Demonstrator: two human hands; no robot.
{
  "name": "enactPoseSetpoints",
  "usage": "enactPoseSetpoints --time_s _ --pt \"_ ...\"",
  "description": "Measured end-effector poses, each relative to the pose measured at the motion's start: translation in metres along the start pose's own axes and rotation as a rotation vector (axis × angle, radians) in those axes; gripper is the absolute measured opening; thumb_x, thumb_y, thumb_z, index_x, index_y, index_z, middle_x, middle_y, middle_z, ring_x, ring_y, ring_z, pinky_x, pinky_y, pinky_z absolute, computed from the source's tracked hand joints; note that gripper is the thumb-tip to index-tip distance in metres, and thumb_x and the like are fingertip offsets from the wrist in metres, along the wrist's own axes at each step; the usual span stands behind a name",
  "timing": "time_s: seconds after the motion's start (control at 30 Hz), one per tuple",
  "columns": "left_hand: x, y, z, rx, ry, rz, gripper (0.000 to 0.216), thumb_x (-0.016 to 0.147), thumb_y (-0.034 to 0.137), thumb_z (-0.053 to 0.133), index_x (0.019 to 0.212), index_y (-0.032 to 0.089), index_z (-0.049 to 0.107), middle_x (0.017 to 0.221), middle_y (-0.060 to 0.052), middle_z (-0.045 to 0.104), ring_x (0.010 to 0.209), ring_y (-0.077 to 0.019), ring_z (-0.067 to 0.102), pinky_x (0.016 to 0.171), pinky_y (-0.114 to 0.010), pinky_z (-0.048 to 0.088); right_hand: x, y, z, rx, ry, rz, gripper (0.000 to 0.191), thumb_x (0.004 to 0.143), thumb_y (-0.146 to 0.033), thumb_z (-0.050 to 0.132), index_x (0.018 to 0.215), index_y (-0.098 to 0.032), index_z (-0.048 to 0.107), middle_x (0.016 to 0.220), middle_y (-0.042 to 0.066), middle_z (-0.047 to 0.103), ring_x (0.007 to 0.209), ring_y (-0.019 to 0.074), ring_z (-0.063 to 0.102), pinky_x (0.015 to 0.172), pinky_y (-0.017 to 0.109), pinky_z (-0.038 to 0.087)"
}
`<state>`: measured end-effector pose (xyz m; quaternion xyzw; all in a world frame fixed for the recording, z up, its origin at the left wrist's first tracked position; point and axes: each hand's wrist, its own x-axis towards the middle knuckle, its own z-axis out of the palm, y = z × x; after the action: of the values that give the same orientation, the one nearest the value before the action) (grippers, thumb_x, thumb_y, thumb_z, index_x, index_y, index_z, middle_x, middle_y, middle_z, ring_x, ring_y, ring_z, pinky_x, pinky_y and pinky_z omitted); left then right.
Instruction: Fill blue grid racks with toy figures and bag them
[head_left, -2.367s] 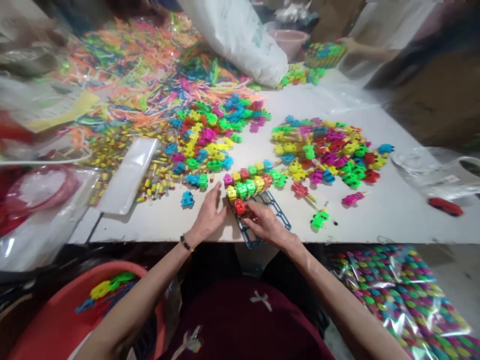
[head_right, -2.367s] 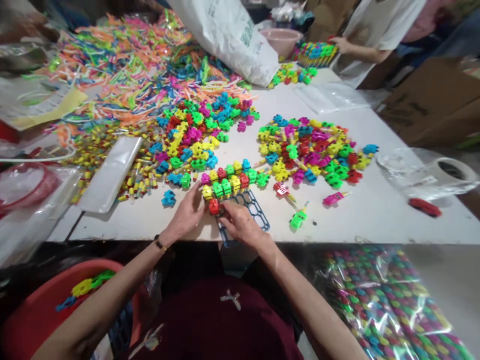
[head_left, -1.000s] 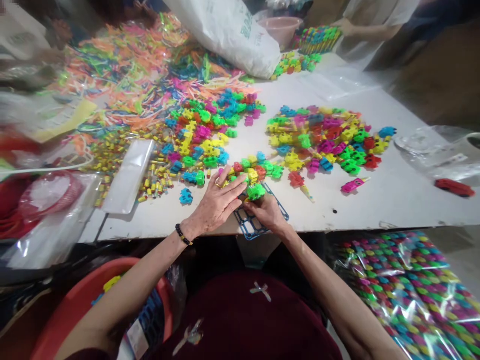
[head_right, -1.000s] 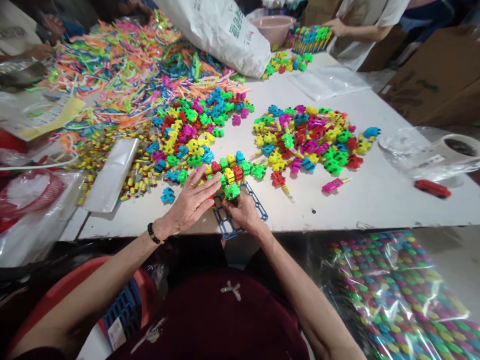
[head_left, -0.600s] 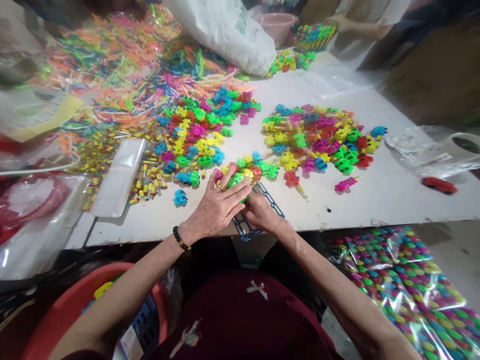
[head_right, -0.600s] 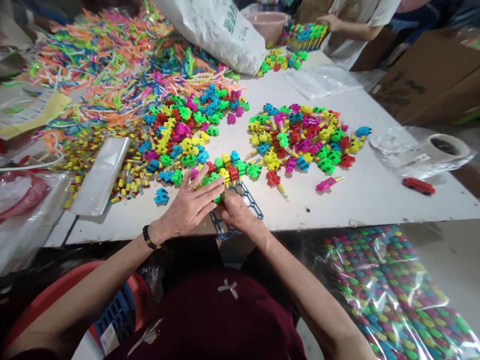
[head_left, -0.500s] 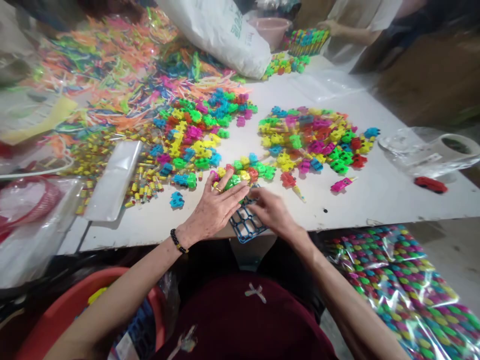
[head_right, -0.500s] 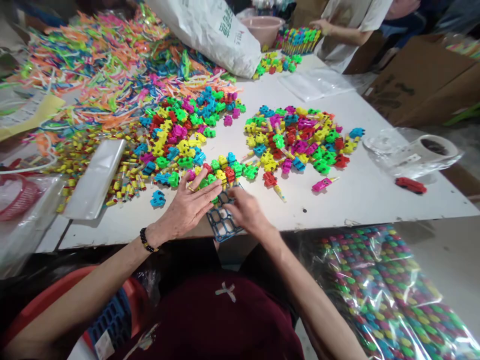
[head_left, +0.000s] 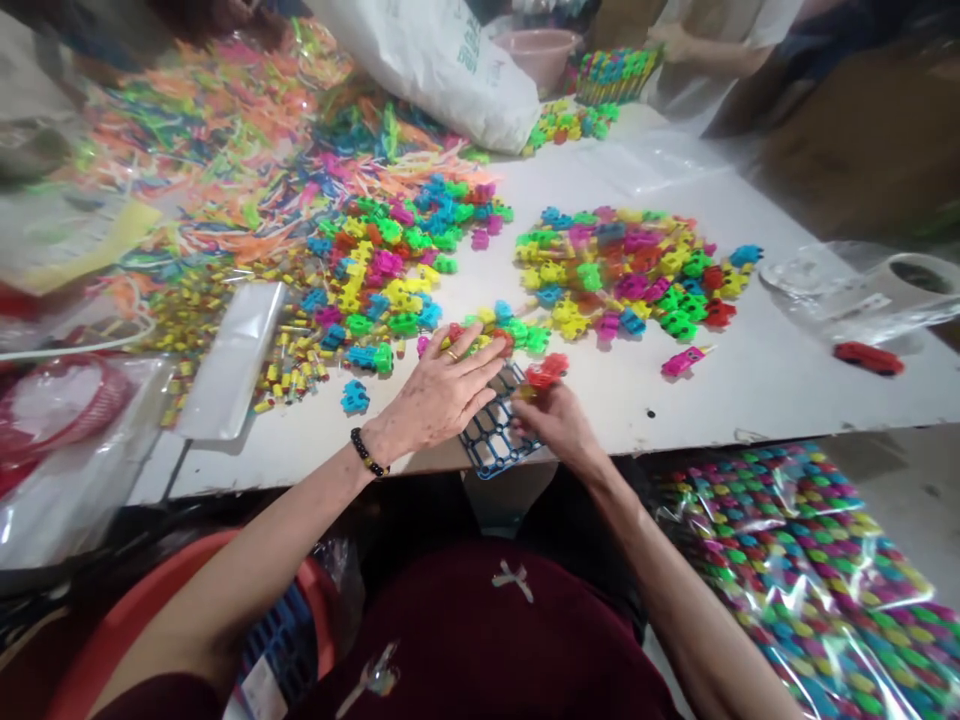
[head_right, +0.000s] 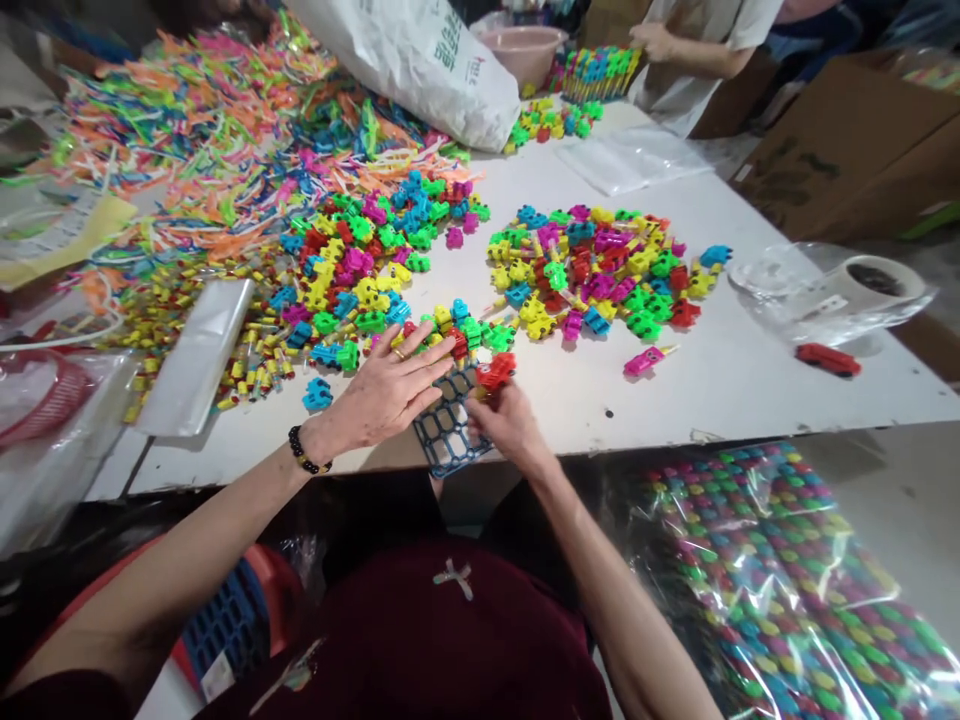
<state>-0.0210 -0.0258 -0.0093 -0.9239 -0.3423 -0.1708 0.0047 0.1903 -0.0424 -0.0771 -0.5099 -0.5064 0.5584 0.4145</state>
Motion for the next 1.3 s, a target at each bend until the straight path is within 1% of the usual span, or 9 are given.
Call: enactPoseSetpoints --time_s 0.13,0.23,0.33,0.6,0.73,0.83,0.9,1.07,1.3 --pt "0.001 -0.001 0.003 0.032 -0.055 0.006 0.045 0.104 0.023 0.043 0.147 0.018 0.053 0.164 -0.008 0.038 0.154 -0.0335 0.028 0.126 -0.060 0.019 0.014 0.011 0.030 -0.138 -0.005 -0.062 0.021 0.076 -0.039 0.064 0.084 -0.021 0.057 0.068 0.002 0.063 0.057 0.0171 0.057 0.053 0.030 0.048" --pt "-0.001 -0.001 0.005 0.037 -0.056 0.009 0.052 0.105 0.025 0.043 0.156 0.017 0.040 0.164 -0.009 0.038 0.155 -0.0333 0.027 0.125 -0.057 0.022 0.022 0.019 0.028 -0.342 0.088 -0.242 0.017 0.077 -0.035 0.063 0.082 -0.020 0.058 0.070 0.002 0.063 0.061 0.0159 0.053 0.057 0.028 0.045" --pt "-0.002 -0.002 0.006 0.043 -0.041 0.019 0.056 0.105 0.024 0.042 0.159 0.018 0.033 0.163 -0.008 0.041 0.155 -0.0326 0.026 0.125 -0.056 0.022 0.027 0.020 0.022 -0.462 0.041 -0.356 0.015 0.082 -0.034 0.061 0.078 -0.020 0.056 0.071 0.003 0.063 0.064 0.0154 0.051 0.060 0.027 0.043" --pt "0.000 0.003 0.001 0.116 -0.099 0.053 0.049 0.105 0.023 0.044 0.153 0.020 0.043 0.162 -0.005 0.042 0.156 -0.0309 0.024 0.128 -0.062 0.010 0.023 0.022 0.031 -0.587 0.024 -0.501 0.001 0.081 -0.018 0.056 0.080 -0.019 0.055 0.079 0.006 0.065 0.070 0.0169 0.055 0.065 0.028 0.046" --pt "-0.003 -0.002 -0.005 0.061 -0.108 0.031 0.053 0.106 0.025 0.039 0.158 0.017 0.034 0.161 -0.008 0.042 0.157 -0.0285 0.024 0.128 -0.058 0.014 0.029 0.011 -0.006 -0.578 -0.074 -0.470 0.011 0.082 -0.017 0.055 0.091 -0.020 0.061 0.079 0.002 0.066 0.069 0.0156 0.057 0.064 0.026 0.047" --pt "-0.004 -0.012 -0.014 -0.029 -0.065 -0.065 0.057 0.108 0.023 0.032 0.163 0.018 0.019 0.164 -0.008 0.039 0.158 -0.0242 0.021 0.128 -0.051 0.020 0.054 -0.001 -0.052 -0.807 0.153 -0.488 0.027 0.083 -0.011 0.051 0.104 -0.018 0.067 0.091 0.008 0.067 0.080 0.0199 0.060 0.070 0.030 0.047" --pt "-0.002 -0.016 -0.019 -0.052 -0.035 -0.116 0.058 0.108 0.023 0.028 0.164 0.021 0.014 0.165 -0.006 0.036 0.158 -0.0226 0.019 0.128 -0.049 0.020 0.077 -0.008 -0.072 -1.028 0.205 -0.476 0.039 0.081 -0.006 0.050 0.115 -0.016 0.067 0.107 0.014 0.065 0.096 0.0245 0.059 0.073 0.032 0.045" --pt "0.012 -0.008 -0.016 0.029 -0.130 -0.056 0.052 0.109 0.034 0.031 0.159 0.020 0.032 0.166 -0.006 0.034 0.158 -0.0261 0.018 0.127 -0.054 0.020 0.098 -0.020 -0.073 -1.379 0.057 -0.368 0.029 0.091 -0.012 0.050 0.111 -0.017 0.071 0.110 0.015 0.061 0.099 0.0256 0.057 0.066 0.029 0.035" --pt "0.016 -0.002 -0.005 0.137 -0.182 -0.015 0.046 0.109 0.035 0.034 0.149 0.019 0.049 0.166 -0.006 0.034 0.156 -0.0306 0.026 0.124 -0.054 0.026 0.055 -0.031 -0.075 -1.485 -0.059 -0.139 0.018 0.096 -0.030 0.059 0.103 -0.016 0.067 0.102 0.012 0.066 0.084 0.0212 0.060 0.062 0.028 0.028"
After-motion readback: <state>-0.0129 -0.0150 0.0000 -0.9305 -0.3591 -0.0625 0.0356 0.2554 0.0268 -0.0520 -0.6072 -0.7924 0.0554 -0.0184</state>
